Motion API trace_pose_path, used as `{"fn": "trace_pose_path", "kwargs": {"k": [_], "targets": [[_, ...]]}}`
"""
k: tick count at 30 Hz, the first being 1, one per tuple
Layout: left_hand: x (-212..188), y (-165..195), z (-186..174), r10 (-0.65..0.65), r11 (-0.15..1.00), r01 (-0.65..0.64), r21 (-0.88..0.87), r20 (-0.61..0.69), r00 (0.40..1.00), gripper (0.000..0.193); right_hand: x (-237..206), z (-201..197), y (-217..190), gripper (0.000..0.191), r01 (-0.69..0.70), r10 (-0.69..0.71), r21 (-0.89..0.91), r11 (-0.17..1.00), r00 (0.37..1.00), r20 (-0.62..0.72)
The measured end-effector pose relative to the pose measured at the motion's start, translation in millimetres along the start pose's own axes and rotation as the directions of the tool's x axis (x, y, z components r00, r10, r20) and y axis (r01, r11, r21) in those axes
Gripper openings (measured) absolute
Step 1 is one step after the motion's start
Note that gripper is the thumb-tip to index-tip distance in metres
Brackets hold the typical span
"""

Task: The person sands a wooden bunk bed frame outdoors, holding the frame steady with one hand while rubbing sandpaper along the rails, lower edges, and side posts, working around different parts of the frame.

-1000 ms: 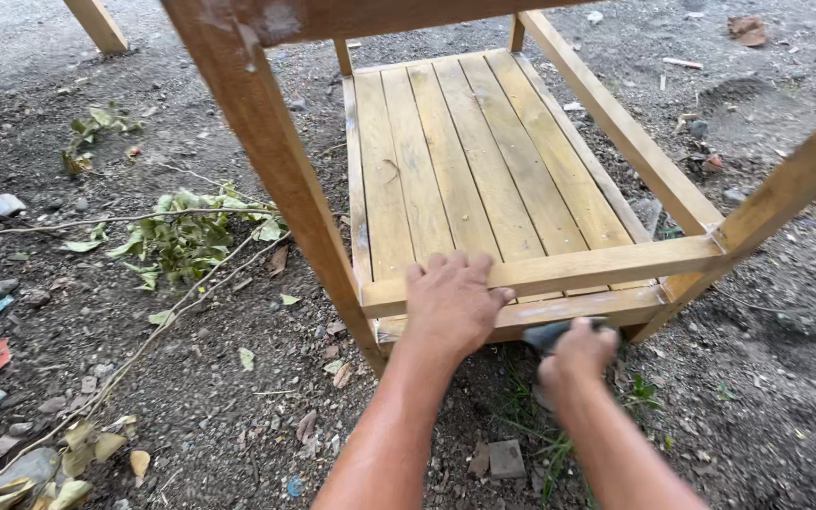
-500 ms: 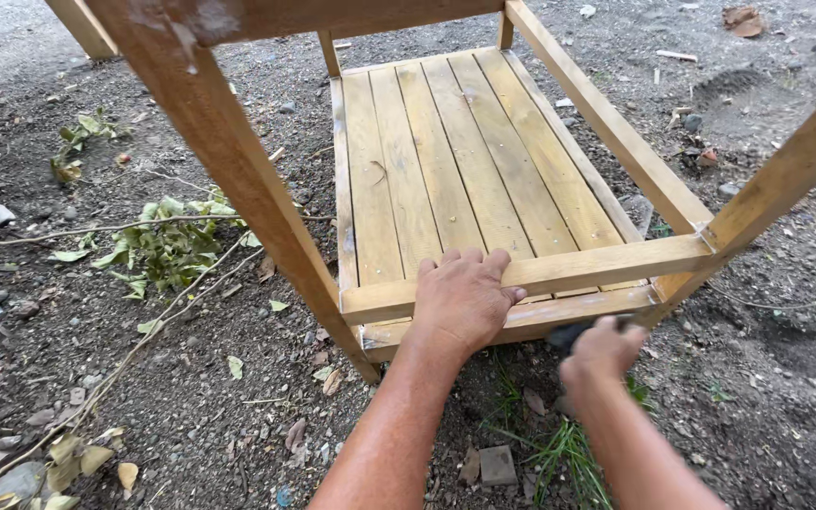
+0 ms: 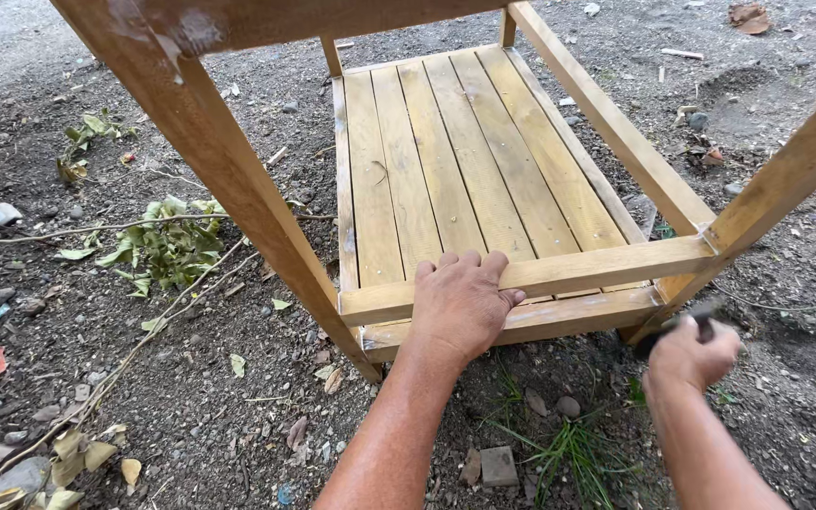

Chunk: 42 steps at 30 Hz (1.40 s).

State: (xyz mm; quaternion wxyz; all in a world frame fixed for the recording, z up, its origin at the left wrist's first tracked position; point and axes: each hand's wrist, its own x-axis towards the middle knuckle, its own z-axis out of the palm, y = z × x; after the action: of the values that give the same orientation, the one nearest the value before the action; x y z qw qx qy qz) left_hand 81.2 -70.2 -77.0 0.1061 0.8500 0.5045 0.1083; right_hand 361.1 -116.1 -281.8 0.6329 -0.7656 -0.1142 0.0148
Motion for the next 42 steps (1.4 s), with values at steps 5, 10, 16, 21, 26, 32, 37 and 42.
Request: {"fn": "trace_pose_path", "kwargs": {"k": [5, 10, 16, 21, 26, 32, 37, 42], "targets": [[-3, 0, -1, 0.013, 1.000, -0.013, -0.003, -0.020, 1.000, 0.040, -10, 20, 19, 0.017, -0.250, 0.226, 0.481, 0.840, 0.968, 0.108], [-7, -1, -6, 0.019, 0.999, -0.019, -0.026, -0.026, 0.999, 0.038, -23, 17, 40, 0.028, -0.325, 0.303, 0.190, 0.927, 0.943, 0.136], [-6, 1, -9, 0.000, 0.999, -0.001, -0.044, -0.014, 1.000, 0.040, -26, 20, 29, 0.031, -0.401, 0.363, 0.326, 0.856, 0.916, 0.173], [-8, 2, -9, -0.023, 1.000, 0.024, -0.021, 0.021, 1.000, 0.041, -46, 37, 21, 0.032, -0.103, 0.120, 0.313, 0.944, 0.992, -0.035], [-8, 3, -10, 0.007, 1.000, -0.007, -0.014, 0.006, 1.000, 0.043, -48, 40, 29, 0.030, -0.506, 0.520, 0.148, 0.850, 0.850, -0.082], [-11, 3, -10, 0.009, 1.000, -0.009, -0.013, 0.002, 1.000, 0.043, -30, 40, 27, 0.027, -0.537, 0.572, 0.255, 0.804, 0.816, -0.083], [-10, 4, -11, 0.020, 0.999, -0.020, -0.031, -0.004, 1.000, 0.041, -18, 33, 29, 0.025, -0.630, 0.680, 0.411, 0.659, 0.732, 0.032], [-9, 3, -12, 0.007, 0.997, -0.005, -0.081, 0.033, 0.999, 0.039, -7, 18, 40, 0.023, -0.629, 0.654, 0.599, 0.496, 0.724, 0.219]]}}
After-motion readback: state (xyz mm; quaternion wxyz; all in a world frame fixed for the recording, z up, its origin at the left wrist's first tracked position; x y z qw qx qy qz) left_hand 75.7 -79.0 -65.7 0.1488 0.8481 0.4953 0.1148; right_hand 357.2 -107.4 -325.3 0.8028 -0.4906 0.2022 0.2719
